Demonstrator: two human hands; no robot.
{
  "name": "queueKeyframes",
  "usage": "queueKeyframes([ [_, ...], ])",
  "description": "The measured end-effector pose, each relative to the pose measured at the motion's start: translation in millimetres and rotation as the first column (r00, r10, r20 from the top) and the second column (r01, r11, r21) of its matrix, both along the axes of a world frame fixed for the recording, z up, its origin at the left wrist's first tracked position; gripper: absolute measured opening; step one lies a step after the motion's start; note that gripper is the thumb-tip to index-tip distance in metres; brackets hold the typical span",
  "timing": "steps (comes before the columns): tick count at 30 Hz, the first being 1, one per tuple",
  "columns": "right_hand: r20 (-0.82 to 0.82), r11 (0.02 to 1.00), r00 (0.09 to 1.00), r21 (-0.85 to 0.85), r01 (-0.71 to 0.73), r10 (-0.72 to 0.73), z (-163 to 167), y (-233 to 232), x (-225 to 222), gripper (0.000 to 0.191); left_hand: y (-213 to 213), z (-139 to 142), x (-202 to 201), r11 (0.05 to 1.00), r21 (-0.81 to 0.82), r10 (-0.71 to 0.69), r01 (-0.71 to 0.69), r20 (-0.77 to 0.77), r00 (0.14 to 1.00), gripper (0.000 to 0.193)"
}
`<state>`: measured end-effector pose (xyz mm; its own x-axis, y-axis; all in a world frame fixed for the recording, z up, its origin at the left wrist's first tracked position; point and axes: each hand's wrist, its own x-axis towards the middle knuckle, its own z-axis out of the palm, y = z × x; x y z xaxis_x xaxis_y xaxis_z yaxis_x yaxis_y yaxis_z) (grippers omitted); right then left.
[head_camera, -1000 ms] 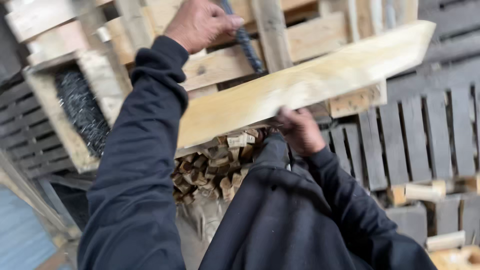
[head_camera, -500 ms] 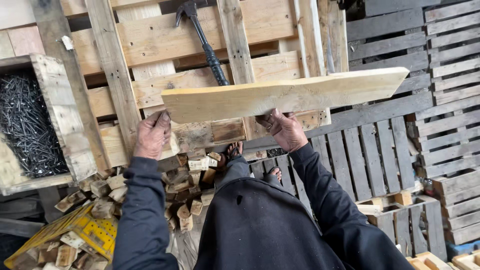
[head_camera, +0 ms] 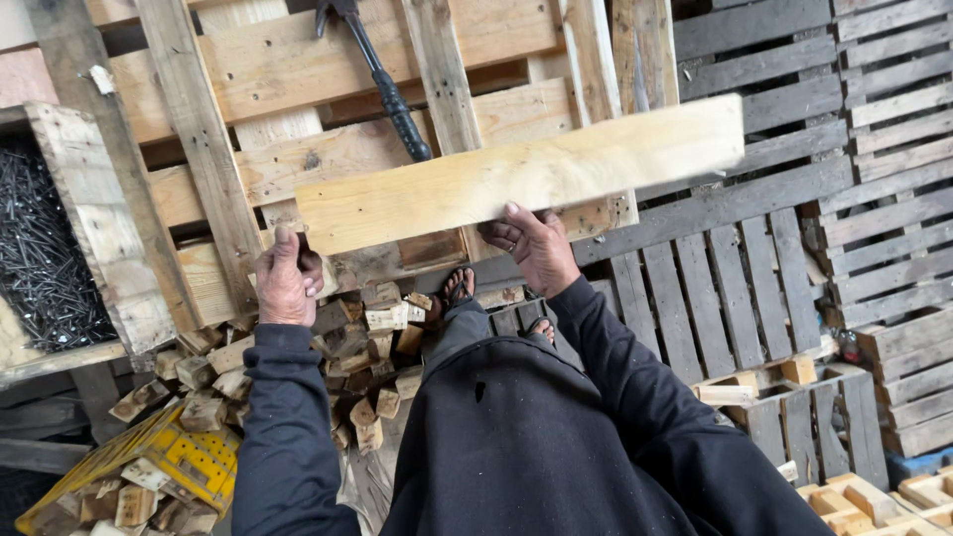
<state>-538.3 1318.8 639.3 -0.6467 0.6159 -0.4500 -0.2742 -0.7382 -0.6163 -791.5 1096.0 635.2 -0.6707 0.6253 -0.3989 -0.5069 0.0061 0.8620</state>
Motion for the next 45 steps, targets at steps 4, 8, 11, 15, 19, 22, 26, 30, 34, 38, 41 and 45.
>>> queueKeyframes([
  [4, 0.14, 0.993, 0.983, -0.01, 0.12, -0.117, 4.9, -3.2, -3.7, 0.036, 0.3, 2.5, 17.3, 0.976, -0.215, 0.034, -0.04, -0.034, 0.999, 0.043],
  [8, 0.147, 0.996, 0.985, 0.001, 0.086, -0.085, 17.7, -4.5, -2.7, 0.039, 0.4, 7.0, 29.0, 0.979, -0.198, 0.041, -0.04, 0.0, 0.999, 0.045],
  [11, 0.151, 0.995, 0.984, -0.025, 0.099, -0.094, 28.9, -6.4, -1.1, 0.043, 0.1, 11.2, 32.4, 0.973, -0.23, 0.037, -0.032, 0.019, 0.999, 0.042],
  [15, 0.138, 0.994, 0.986, -0.038, 0.101, -0.095, 40.5, -8.3, -0.6, 0.045, 1.6, 20.3, 36.7, 0.976, -0.217, 0.044, -0.033, 0.049, 0.998, 0.039],
  [19, 0.148, 0.993, 0.983, -0.043, 0.113, -0.105, 46.2, -8.8, 0.0, 0.046, 4.6, 32.2, 43.7, 0.972, -0.234, 0.05, -0.039, 0.041, 0.998, 0.039],
  [22, 0.169, 0.994, 0.982, -0.054, 0.091, -0.08, 45.0, -11.2, 0.8, 0.045, 4.2, 37.2, 48.5, 0.97, -0.231, 0.079, -0.073, 0.018, 0.997, 0.04],
  [26, 0.128, 0.996, 0.991, -0.077, 0.034, -0.024, 36.1, -26.4, -3.5, 0.046, -4.2, 35.0, 49.8, 0.95, -0.278, 0.14, -0.141, -0.024, 0.99, 0.038],
  [30, 0.125, 0.986, 0.992, -0.164, -0.014, 0.035, 25.3, -55.9, -13.6, 0.046, -19.8, 31.1, 47.7, 0.868, -0.384, 0.267, -0.313, -0.171, 0.949, 0.04],
  [34, 0.083, 0.959, 0.994, -0.278, -0.046, 0.072, 15.8, -84.8, -21.4, 0.042, -37.0, 31.4, 43.6, 0.765, -0.472, 0.363, -0.439, -0.246, 0.899, 0.042],
  [38, 0.026, 0.948, 0.984, -0.274, -0.165, 0.179, 3.8, -100.3, -26.0, 0.039, -47.6, 28.8, 40.1, 0.741, -0.467, 0.414, -0.483, -0.249, 0.876, 0.048],
  [41, -0.013, 0.942, 0.98, -0.275, -0.194, 0.198, -5.4, -105.5, -30.4, 0.037, -51.1, 25.0, 36.9, 0.738, -0.471, 0.408, -0.483, -0.258, 0.876, 0.046],
  [45, 0.035, 0.931, 0.978, -0.317, -0.183, 0.204, -13.8, -110.5, -37.8, 0.039, -52.6, 20.7, 31.4, 0.76, -0.45, 0.387, -0.469, -0.268, 0.882, 0.051],
])
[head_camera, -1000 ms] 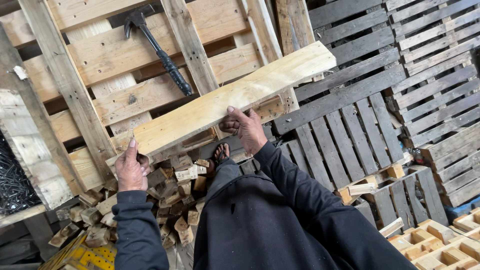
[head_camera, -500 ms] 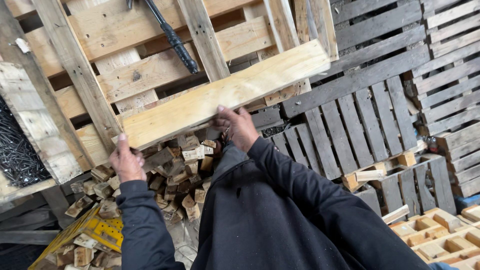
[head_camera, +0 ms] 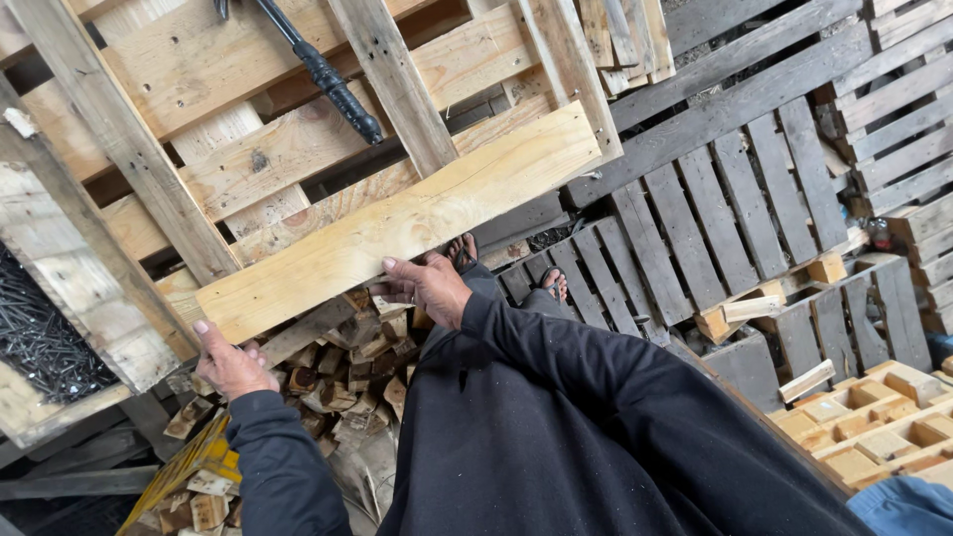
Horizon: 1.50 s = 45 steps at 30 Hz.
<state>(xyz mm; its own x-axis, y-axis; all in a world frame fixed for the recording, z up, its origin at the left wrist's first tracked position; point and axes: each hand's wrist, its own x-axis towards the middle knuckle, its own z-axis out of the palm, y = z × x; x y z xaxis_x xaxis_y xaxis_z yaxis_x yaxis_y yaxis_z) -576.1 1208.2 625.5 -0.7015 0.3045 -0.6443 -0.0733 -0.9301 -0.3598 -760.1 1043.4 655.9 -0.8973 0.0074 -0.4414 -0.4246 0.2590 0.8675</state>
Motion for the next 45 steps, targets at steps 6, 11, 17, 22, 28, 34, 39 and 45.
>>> queueKeyframes([
  [6, 0.102, 0.994, 0.99, 0.057, -0.098, 0.092, -3.9, 1.8, -1.2, 0.044, 0.5, -6.5, -2.0, 0.972, -0.175, -0.169, 0.157, -0.057, 0.984, 0.054],
  [11, 0.293, 0.931, 0.896, 0.049, -0.361, 0.332, -9.1, 8.4, 4.7, 0.053, 0.4, -16.6, 2.9, 0.976, -0.118, -0.203, 0.185, -0.16, 0.966, 0.055],
  [17, 0.403, 0.836, 0.83, 0.229, -0.499, 0.386, -27.4, 16.8, 31.3, 0.054, -9.4, -40.6, 4.8, 0.951, -0.198, -0.299, 0.239, -0.388, 0.872, 0.056],
  [22, 0.652, 0.799, 0.698, 0.232, -0.555, 0.295, -33.3, 41.6, 109.6, 0.045, -12.3, -52.5, -1.6, 0.906, -0.411, -0.385, 0.1, -0.702, 0.599, 0.052],
  [28, 0.685, 0.348, 0.701, 0.718, -0.603, -0.198, -16.8, 114.8, 199.9, 0.038, 64.2, -50.5, 55.2, 0.728, -0.579, -0.635, 0.368, -0.367, 0.679, 0.061],
  [34, 0.735, -0.361, 0.66, 0.58, -0.73, -0.154, 2.6, 218.0, 183.7, 0.106, 251.7, -51.9, 180.9, -0.075, -0.763, -0.985, 0.642, -0.043, -0.167, 0.129],
  [39, 0.838, -0.648, 0.545, 0.394, -0.652, -0.038, -9.7, 261.0, 162.0, 0.108, 315.5, -63.8, 228.1, -0.254, -0.805, -0.967, 0.537, 0.191, -0.17, 0.133],
  [45, 0.724, -0.443, 0.681, 0.648, -0.62, 0.106, -64.8, 269.5, 183.0, 0.086, 306.1, -77.8, 235.6, -0.149, -0.846, -0.988, 0.511, 0.114, -0.099, 0.118],
])
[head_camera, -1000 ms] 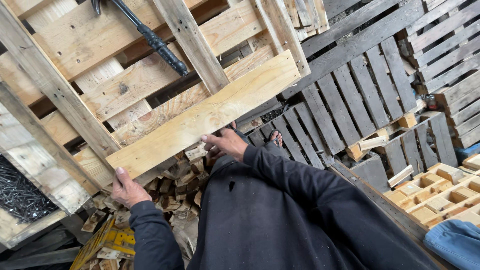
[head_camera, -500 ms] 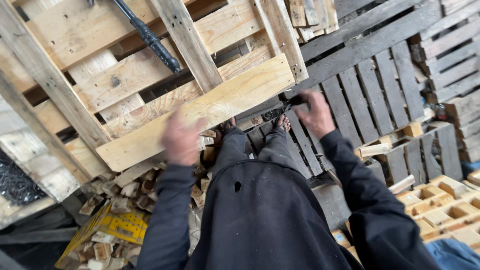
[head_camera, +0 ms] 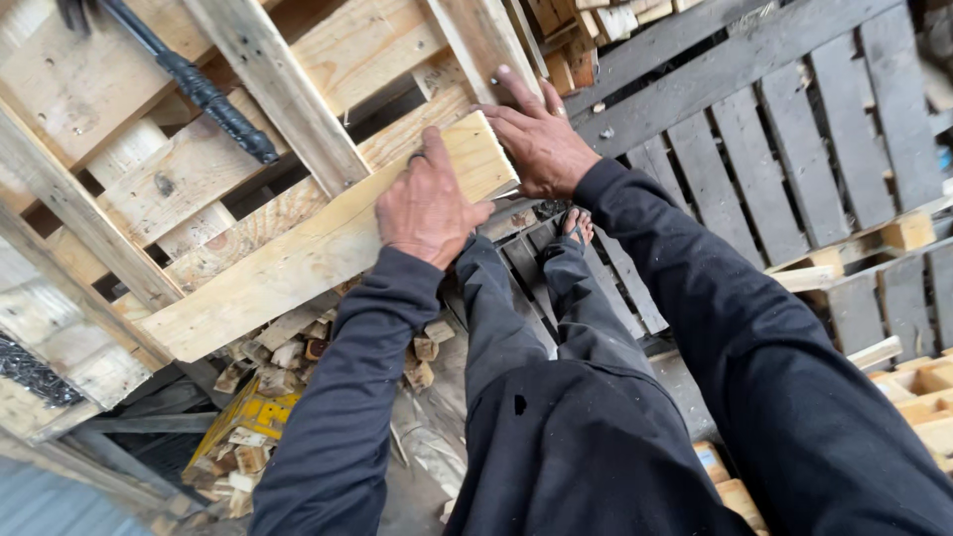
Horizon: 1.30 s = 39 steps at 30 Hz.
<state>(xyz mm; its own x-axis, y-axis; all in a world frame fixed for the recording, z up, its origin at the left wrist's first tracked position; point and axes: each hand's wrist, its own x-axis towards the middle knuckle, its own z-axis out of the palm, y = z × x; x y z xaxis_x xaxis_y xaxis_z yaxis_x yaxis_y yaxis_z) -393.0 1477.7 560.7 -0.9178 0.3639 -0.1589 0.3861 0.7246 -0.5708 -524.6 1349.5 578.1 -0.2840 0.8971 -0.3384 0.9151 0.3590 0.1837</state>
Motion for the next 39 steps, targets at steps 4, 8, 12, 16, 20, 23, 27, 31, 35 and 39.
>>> queueKeyframes([
  [4, -0.108, 0.991, 0.994, 0.13, -0.014, 0.028, -26.7, 3.0, 16.8, 0.068, 1.0, 1.2, 3.8, 1.0, 0.004, -0.004, 0.004, -0.002, 1.0, 0.114],
  [8, -0.146, 0.999, 0.989, 0.048, -0.003, 0.01, -41.8, 3.9, 23.9, 0.07, 2.6, 3.3, 7.8, 1.0, 0.014, -0.024, 0.025, -0.03, 0.999, 0.116],
  [12, -0.184, 0.999, 0.982, -0.048, 0.025, -0.034, -49.5, 1.8, 27.1, 0.08, 0.5, 1.8, 5.8, 0.999, 0.001, -0.052, 0.052, -0.086, 0.995, 0.109],
  [16, -0.124, 0.997, 0.992, -0.071, 0.029, -0.038, -52.7, 1.1, 30.3, 0.09, -1.0, -0.5, 3.7, 0.997, -0.042, -0.065, 0.063, -0.057, 0.996, 0.112],
  [20, -0.133, 0.999, 0.99, -0.043, 0.032, -0.037, -54.2, 2.1, 31.0, 0.096, -0.5, -2.9, 8.3, 0.998, 0.004, -0.06, 0.06, -0.102, 0.993, 0.11],
  [23, -0.144, 0.997, 0.989, -0.073, 0.028, -0.038, -54.9, 2.4, 30.1, 0.094, 0.9, -4.7, 11.4, 0.999, 0.008, -0.032, 0.033, -0.12, 0.992, 0.113],
  [27, -0.158, 0.99, 0.986, -0.136, 0.023, -0.044, -53.7, 1.6, 28.7, 0.09, 2.3, -6.3, 8.9, 0.999, 0.027, -0.028, 0.032, -0.112, 0.993, 0.118],
  [31, -0.15, 0.999, 0.988, -0.028, 0.025, -0.028, -50.8, 0.4, 27.6, 0.085, 1.5, -6.5, 5.0, 0.996, 0.057, -0.06, 0.064, -0.08, 0.995, 0.117],
  [35, -0.139, 1.0, 0.99, -0.007, 0.021, -0.022, -47.0, 0.7, 25.4, 0.084, -1.0, -8.2, 3.9, 0.996, 0.049, -0.065, 0.069, -0.087, 0.994, 0.118],
  [39, -0.139, 1.0, 0.99, 0.013, 0.017, -0.015, -46.5, 0.8, 22.8, 0.083, -2.7, -11.3, 2.2, 0.996, 0.053, -0.064, 0.069, -0.088, 0.994, 0.119],
])
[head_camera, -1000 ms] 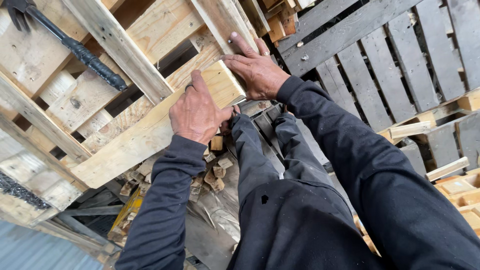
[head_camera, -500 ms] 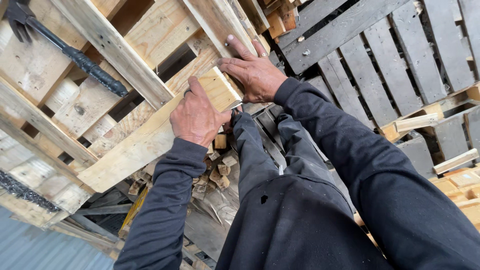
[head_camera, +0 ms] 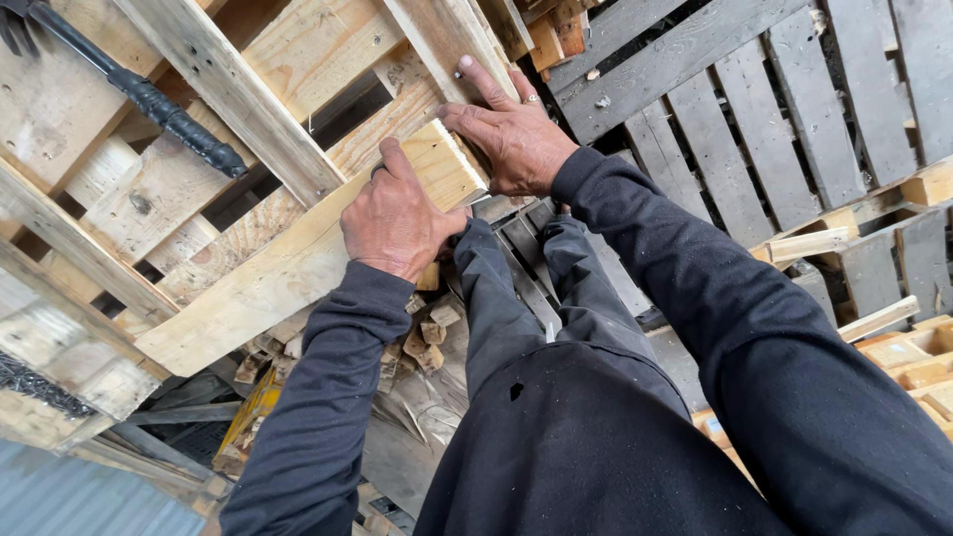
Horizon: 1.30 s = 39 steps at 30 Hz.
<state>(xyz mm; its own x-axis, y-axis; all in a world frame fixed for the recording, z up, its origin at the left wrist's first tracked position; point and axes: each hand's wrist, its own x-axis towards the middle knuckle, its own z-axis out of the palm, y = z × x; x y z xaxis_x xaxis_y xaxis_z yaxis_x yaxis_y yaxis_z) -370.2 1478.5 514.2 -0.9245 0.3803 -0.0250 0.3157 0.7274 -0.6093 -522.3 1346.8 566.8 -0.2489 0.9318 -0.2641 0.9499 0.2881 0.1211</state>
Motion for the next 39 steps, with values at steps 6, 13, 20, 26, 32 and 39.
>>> queueKeyframes([
  [6, -0.008, 1.0, 1.0, -0.004, 0.003, -0.003, -1.4, -1.9, 0.1, 0.071, 0.9, -2.6, 4.5, 1.0, -0.01, 0.017, -0.017, -0.007, 1.0, 0.114],
  [13, -0.023, 0.997, 1.0, 0.076, 0.017, -0.015, -1.2, -1.7, -2.3, 0.057, 4.0, 0.7, 5.7, 0.999, -0.03, 0.047, -0.045, 0.069, 0.996, 0.107],
  [20, 0.017, 1.0, 1.0, 0.029, -0.011, 0.01, 0.5, 0.8, -5.4, 0.068, 5.6, 6.8, -0.6, 0.998, -0.054, 0.049, -0.045, 0.08, 0.996, 0.111],
  [26, 0.054, 1.0, 0.999, 0.014, -0.003, 0.002, -4.1, 1.4, -2.0, 0.073, 7.9, 8.5, 5.0, 0.996, -0.07, 0.058, -0.054, 0.059, 0.997, 0.11],
  [32, -0.008, 1.0, 1.0, -0.018, 0.026, -0.026, -8.9, 1.0, -1.7, 0.072, 6.9, 7.4, 5.0, 0.994, -0.074, 0.09, -0.086, 0.061, 0.994, 0.112],
  [39, 0.006, 0.998, 1.0, -0.053, 0.031, -0.031, -4.3, 3.6, -2.2, 0.077, -1.4, -4.5, 3.6, 0.994, -0.042, 0.1, -0.098, 0.046, 0.994, 0.116],
])
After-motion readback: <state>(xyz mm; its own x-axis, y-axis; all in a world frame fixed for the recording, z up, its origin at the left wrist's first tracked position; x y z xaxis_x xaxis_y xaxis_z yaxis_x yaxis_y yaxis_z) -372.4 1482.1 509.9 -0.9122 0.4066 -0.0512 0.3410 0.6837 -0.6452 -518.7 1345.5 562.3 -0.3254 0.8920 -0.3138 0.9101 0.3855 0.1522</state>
